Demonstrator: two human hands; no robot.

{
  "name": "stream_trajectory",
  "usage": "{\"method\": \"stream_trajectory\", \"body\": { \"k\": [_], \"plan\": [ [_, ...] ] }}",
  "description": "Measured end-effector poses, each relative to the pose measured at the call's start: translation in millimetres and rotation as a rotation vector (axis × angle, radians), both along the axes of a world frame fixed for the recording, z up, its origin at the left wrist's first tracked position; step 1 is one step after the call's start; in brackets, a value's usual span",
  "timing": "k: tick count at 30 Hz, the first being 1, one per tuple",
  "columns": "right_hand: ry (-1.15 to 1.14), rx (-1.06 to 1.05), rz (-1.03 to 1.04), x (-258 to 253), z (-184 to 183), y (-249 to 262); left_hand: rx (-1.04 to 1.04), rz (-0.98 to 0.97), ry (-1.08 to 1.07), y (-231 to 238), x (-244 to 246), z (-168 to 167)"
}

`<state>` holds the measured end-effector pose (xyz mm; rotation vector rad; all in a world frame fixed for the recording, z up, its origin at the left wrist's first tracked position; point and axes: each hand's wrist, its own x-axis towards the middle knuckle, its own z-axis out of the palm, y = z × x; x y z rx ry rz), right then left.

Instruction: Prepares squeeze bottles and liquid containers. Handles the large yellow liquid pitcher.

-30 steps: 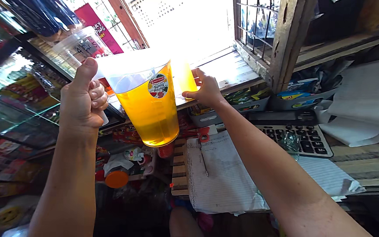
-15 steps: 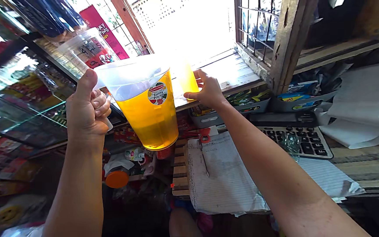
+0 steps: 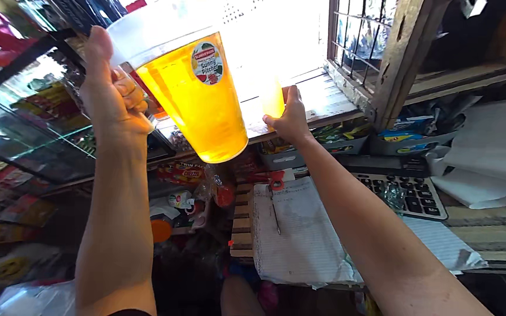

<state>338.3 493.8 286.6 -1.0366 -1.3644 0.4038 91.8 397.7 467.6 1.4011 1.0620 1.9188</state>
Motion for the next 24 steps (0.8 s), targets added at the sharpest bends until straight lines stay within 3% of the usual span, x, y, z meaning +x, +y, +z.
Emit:
{"method": "stream_trajectory", "body": {
  "k": [16, 20, 24],
  "plan": [
    [-0.025, -0.015, -0.054, -5.2, 1.4, -4.4, 0.057, 0.014, -0.071, 120.2, 36.5, -32.7],
    [-0.02, 0.015, -0.062, -8.8, -1.0, -3.4, 0.03, 0.073, 0.117, 118.6, 31.1, -32.5],
    [0.017, -0.012, -0.104, -13.2, 2.9, -3.4, -0.068, 0.16, 0.466, 98.9, 21.5, -28.3]
  ]
}}
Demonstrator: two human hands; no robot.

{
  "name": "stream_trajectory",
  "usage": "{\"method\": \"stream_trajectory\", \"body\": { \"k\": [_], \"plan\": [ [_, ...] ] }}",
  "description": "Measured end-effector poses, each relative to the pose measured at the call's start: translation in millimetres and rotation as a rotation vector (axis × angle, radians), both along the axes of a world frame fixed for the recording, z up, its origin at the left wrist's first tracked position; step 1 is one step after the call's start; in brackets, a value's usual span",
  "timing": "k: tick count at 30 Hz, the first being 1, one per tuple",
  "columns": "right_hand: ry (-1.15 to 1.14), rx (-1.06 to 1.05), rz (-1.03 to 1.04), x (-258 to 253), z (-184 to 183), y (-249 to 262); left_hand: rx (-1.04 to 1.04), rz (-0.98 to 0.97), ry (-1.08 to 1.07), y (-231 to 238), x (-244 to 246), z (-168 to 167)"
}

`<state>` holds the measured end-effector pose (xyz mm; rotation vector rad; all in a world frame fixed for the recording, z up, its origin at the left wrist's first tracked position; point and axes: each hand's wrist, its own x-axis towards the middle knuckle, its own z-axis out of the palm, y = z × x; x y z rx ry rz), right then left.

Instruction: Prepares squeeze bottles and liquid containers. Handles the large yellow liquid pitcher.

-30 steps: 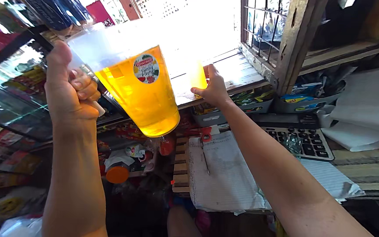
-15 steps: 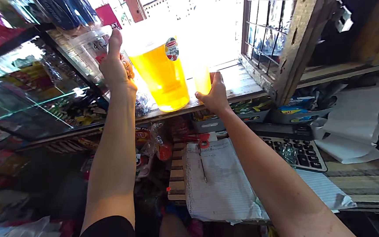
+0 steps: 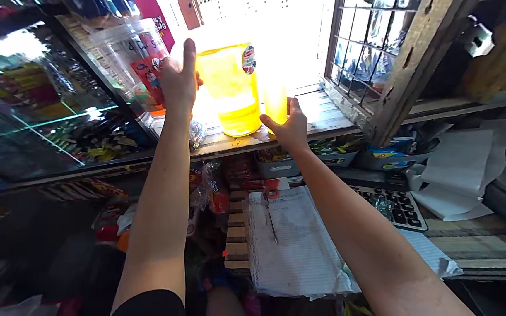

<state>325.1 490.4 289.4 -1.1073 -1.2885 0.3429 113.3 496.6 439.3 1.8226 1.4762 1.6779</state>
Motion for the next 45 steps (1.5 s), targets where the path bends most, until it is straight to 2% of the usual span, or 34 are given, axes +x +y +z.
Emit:
{"method": "stream_trajectory", "body": {
  "k": [2, 8, 14, 18, 22, 25, 28, 30, 33, 35, 37, 42, 45],
  "plan": [
    [0.017, -0.024, -0.01, -1.4, 3.3, -1.6, -0.021, 0.018, 0.154, -14.3, -4.7, 1.6],
    [0.12, -0.066, 0.026, 0.5, 12.9, -5.9, -0.057, 0.091, 0.396, -43.6, -19.8, 6.3],
    [0.12, -0.052, 0.137, 15.5, 23.4, -51.4, 0.09, 0.158, 0.372, -42.4, -34.5, 9.1],
    [0.079, -0.049, 0.191, 35.9, 22.8, -96.9, 0.102, 0.179, 0.385, -41.0, -36.7, 12.3],
    [0.072, -0.055, 0.195, 60.3, 9.5, -143.5, 0.066, 0.208, 0.411, -42.0, -35.4, 15.5],
    [0.065, -0.077, 0.188, 78.0, -7.3, -182.5, 0.125, 0.227, 0.413, -52.1, -31.2, 14.9],
    [0.11, -0.099, 0.189, 92.6, -27.4, -218.8, 0.331, 0.166, 0.401, -74.0, -5.2, 13.2],
    [0.15, -0.11, 0.172, 99.6, -40.4, -238.7, 0.391, 0.012, 0.437, -89.4, 31.2, 10.1],
    [0.195, -0.127, 0.153, 105.2, -57.6, -260.8, 0.188, -0.219, 0.652, -85.7, 101.6, -13.5],
    [0.218, -0.122, 0.147, 105.1, -65.7, -269.9, -0.087, -0.221, 0.845, -71.9, 143.5, -31.5],
    [0.244, -0.124, 0.138, 104.2, -71.1, -277.0, -0.273, -0.218, 0.925, -53.6, 174.6, -47.9],
    [0.299, -0.148, 0.138, 105.4, -81.0, -281.1, -0.333, -0.228, 0.986, -8.2, 216.7, -77.0],
    [0.305, -0.172, 0.149, 106.3, -83.2, -279.7, -0.312, -0.32, 0.955, -16.7, 210.4, -65.5]
  ]
}}
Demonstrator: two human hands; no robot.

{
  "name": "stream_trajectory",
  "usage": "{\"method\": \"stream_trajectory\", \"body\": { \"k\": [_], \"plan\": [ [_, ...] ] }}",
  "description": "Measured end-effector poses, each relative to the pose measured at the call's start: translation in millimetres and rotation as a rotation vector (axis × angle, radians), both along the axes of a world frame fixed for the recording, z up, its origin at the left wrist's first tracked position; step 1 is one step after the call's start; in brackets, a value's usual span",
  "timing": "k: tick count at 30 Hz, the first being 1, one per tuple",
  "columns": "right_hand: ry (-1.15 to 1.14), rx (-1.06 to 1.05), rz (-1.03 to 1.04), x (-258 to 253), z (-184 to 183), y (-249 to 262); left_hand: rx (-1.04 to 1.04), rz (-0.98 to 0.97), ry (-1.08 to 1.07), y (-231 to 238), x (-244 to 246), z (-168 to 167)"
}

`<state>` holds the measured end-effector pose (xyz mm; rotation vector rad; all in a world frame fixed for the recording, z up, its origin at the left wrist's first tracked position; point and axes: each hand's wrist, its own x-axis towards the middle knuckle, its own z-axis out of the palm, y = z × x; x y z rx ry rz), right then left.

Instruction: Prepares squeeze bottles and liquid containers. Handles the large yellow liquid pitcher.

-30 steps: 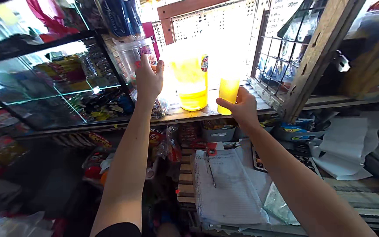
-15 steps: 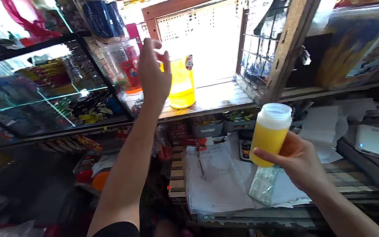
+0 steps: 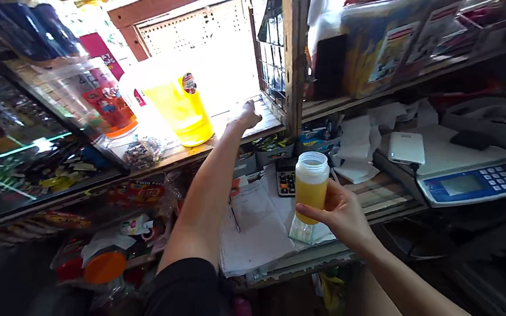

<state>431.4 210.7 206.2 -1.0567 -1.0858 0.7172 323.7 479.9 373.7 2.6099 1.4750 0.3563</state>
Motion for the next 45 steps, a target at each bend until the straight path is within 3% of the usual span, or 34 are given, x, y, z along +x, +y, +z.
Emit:
{"method": "stream_trajectory", "body": {
  "k": [4, 7, 11, 16, 20, 24, 34, 40, 45],
  "plan": [
    [-0.04, -0.045, 0.013, -0.9, 0.1, 5.0, -0.177, -0.173, -0.245, -64.1, -29.4, 37.9],
    [-0.05, -0.04, 0.032, -8.4, 0.5, 9.5, -0.386, -0.323, -0.487, -122.3, -51.5, 44.7],
    [-0.047, -0.028, 0.033, -19.3, 6.7, 10.3, -0.393, -0.498, -0.732, -169.2, -64.8, 19.6],
    [-0.05, -0.005, 0.027, -26.5, 15.3, 3.2, -0.422, -0.511, -0.84, -189.6, -76.2, -7.4],
    [-0.077, 0.003, 0.031, -28.2, 19.1, -3.6, -0.428, -0.538, -0.857, -194.1, -83.1, -15.7],
    [-0.129, 0.014, 0.013, -30.4, 20.7, -7.8, -0.365, -0.562, -0.689, -191.3, -88.6, -14.4],
    [-0.255, 0.025, -0.084, -39.5, 14.2, -15.4, -0.244, -0.384, -0.447, -195.7, -88.6, -7.5],
    [-0.158, -0.001, -0.016, -41.3, 13.2, -17.7, -0.475, -0.657, -0.651, -198.5, -97.3, -15.0],
    [-0.12, 0.028, -0.005, -50.3, 14.0, -17.8, -0.342, -0.489, -0.739, -198.0, -89.7, -32.3]
  ]
}}
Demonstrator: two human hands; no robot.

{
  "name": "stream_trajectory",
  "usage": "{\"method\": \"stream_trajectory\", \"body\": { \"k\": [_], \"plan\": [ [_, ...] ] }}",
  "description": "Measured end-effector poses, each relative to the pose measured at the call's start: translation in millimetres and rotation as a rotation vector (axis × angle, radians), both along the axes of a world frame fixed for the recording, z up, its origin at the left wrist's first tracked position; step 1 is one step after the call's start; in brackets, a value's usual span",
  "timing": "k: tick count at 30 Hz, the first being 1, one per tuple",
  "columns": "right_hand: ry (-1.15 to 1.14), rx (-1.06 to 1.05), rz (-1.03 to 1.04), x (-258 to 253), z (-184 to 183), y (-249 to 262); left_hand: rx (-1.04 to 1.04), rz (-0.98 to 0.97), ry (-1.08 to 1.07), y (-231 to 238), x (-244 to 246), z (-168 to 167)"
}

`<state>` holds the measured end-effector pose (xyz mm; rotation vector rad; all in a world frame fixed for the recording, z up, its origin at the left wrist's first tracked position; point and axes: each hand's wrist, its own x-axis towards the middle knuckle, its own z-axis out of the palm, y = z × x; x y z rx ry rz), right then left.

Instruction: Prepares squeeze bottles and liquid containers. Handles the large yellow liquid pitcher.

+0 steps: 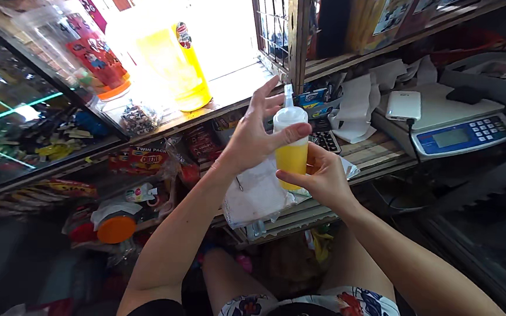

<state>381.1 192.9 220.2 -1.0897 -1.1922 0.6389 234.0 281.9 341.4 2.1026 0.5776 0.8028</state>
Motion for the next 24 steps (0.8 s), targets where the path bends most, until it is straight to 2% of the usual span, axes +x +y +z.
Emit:
{"method": "stream_trajectory", "body": {
  "k": [4, 6, 9, 14, 16, 20, 24],
  "plan": [
    [0.024, -0.016, -0.037, 4.1, -2.0, -3.0, 0.168, 0.225, -0.039, 19.4, -21.1, -9.3],
    [0.017, -0.012, -0.064, 4.4, -2.3, -2.5, 0.225, 0.216, -0.102, 6.7, -21.1, -17.8],
    [-0.069, 0.055, -0.143, -5.1, -6.4, -0.6, 0.131, 0.08, -0.167, -30.5, -2.1, -29.0],
    [-0.169, 0.17, -0.147, -15.4, -18.0, -4.8, -0.012, 0.153, -0.3, -46.2, 18.6, -32.1],
    [-0.13, 0.172, 0.009, -7.0, -17.5, -13.2, -0.108, -0.012, -0.283, -45.9, 12.1, -25.0],
    [0.116, 0.165, 0.641, 7.0, -16.2, -35.2, -0.4, -0.527, -0.303, -48.8, -1.1, -23.2],
    [0.414, 0.25, 1.238, -2.4, -61.0, -32.7, -0.618, -0.993, -0.388, -66.0, 6.3, -35.1]
  ]
}}
